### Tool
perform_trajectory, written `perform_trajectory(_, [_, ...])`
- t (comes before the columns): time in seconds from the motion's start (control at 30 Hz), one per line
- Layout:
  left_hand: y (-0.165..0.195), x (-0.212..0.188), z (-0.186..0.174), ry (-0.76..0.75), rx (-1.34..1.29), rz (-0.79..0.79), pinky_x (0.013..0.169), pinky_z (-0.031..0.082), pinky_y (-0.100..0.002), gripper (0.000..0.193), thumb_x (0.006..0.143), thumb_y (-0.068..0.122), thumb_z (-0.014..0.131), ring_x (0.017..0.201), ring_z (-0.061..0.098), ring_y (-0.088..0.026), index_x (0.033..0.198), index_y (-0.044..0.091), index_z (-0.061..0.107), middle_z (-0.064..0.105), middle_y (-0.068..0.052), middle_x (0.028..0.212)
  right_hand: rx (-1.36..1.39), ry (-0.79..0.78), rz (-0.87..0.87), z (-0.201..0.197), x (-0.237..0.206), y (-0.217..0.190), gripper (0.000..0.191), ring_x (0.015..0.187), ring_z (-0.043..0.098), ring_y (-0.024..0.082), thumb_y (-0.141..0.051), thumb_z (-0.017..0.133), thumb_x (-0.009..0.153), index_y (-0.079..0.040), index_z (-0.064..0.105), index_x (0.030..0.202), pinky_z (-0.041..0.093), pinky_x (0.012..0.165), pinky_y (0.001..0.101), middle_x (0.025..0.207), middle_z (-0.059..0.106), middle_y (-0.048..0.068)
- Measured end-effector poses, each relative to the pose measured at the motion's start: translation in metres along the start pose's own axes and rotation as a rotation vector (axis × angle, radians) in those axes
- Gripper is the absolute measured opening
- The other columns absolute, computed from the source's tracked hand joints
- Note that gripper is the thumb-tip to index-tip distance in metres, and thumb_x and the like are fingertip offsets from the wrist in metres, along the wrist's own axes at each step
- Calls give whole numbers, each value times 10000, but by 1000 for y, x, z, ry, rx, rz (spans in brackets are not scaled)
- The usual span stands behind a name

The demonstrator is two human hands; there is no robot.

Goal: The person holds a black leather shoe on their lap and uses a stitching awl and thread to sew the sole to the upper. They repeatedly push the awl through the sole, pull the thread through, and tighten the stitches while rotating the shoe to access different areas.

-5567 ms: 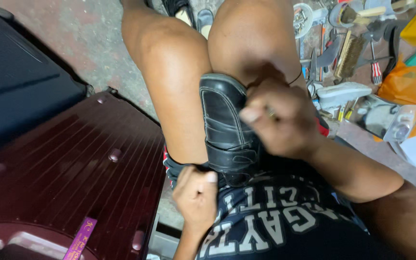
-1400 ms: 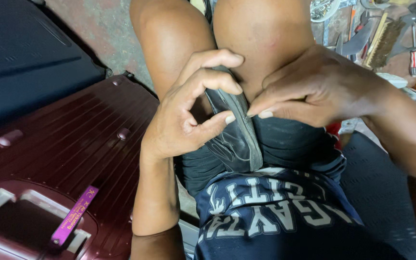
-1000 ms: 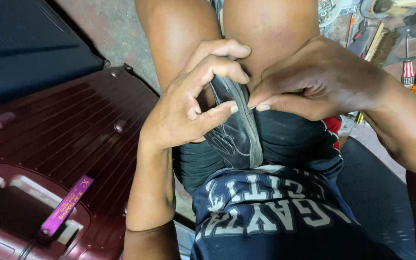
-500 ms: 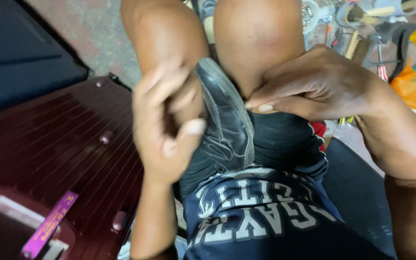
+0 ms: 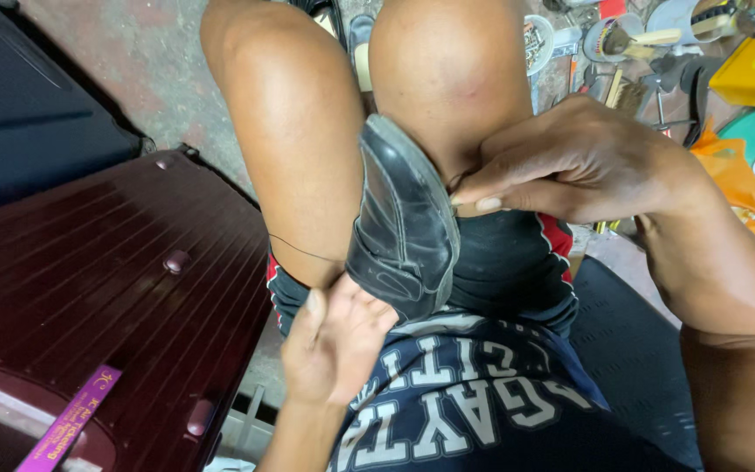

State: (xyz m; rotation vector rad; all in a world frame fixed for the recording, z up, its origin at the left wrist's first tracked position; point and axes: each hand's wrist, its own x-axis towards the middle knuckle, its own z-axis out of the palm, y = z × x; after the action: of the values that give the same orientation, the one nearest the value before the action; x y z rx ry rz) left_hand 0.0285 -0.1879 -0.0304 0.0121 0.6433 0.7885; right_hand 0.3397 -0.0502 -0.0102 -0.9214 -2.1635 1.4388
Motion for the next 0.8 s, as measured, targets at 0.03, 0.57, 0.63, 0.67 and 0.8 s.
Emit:
perform_trajectory(0.03, [-6, 7, -3, 7, -65, 6, 1277, 247, -483, 933, 982, 590, 509, 1508, 385, -325, 1567, -107, 301, 402, -199, 1613, 1, -6, 13, 0, -1, 1, 280, 795, 762, 177, -83, 765, 844, -114, 753, 1121, 578, 644, 285, 955, 774, 26])
perform_trajectory(0.57, [-33, 66, -32, -64, -237, 76, 1300, 255, -520, 1098, 801, 685, 732, 1512, 386, -324, 1559, -31, 386, 409, -139, 1626, 37, 24, -11, -7, -3, 13, 301, 742, 761, 158, -28, 738, 865, -100, 744, 1157, 593, 637, 276, 905, 773, 36])
perform_trajectory(0.63, [-31, 66, -31, -68, -254, 40, 1298, 258, -515, 1097, 797, 684, 735, 1510, 388, -317, 1558, -25, 387, 414, -136, 1624, 50, 21, -6, -7, -4, 13, 303, 790, 770, 172, -28, 732, 864, -94, 736, 1160, 612, 670, 275, 948, 778, 47])
perform_trajectory(0.67, [-31, 66, -31, -87, -262, 28, 1300, 261, -513, 1093, 800, 681, 738, 1510, 392, -313, 1562, -21, 389, 419, -132, 1624, 37, 23, -29, -9, -4, 14, 293, 830, 774, 185, -32, 735, 870, -93, 731, 1156, 617, 697, 280, 982, 777, 56])
perform_trajectory(0.8, [-30, 66, -30, -144, -252, 34, 1304, 276, -501, 1071, 821, 669, 738, 1505, 417, -299, 1570, -18, 400, 441, -131, 1619, 7, -27, 3, -13, -3, 15, 310, 852, 770, 215, -30, 747, 828, -83, 744, 1134, 608, 697, 306, 985, 779, 62])
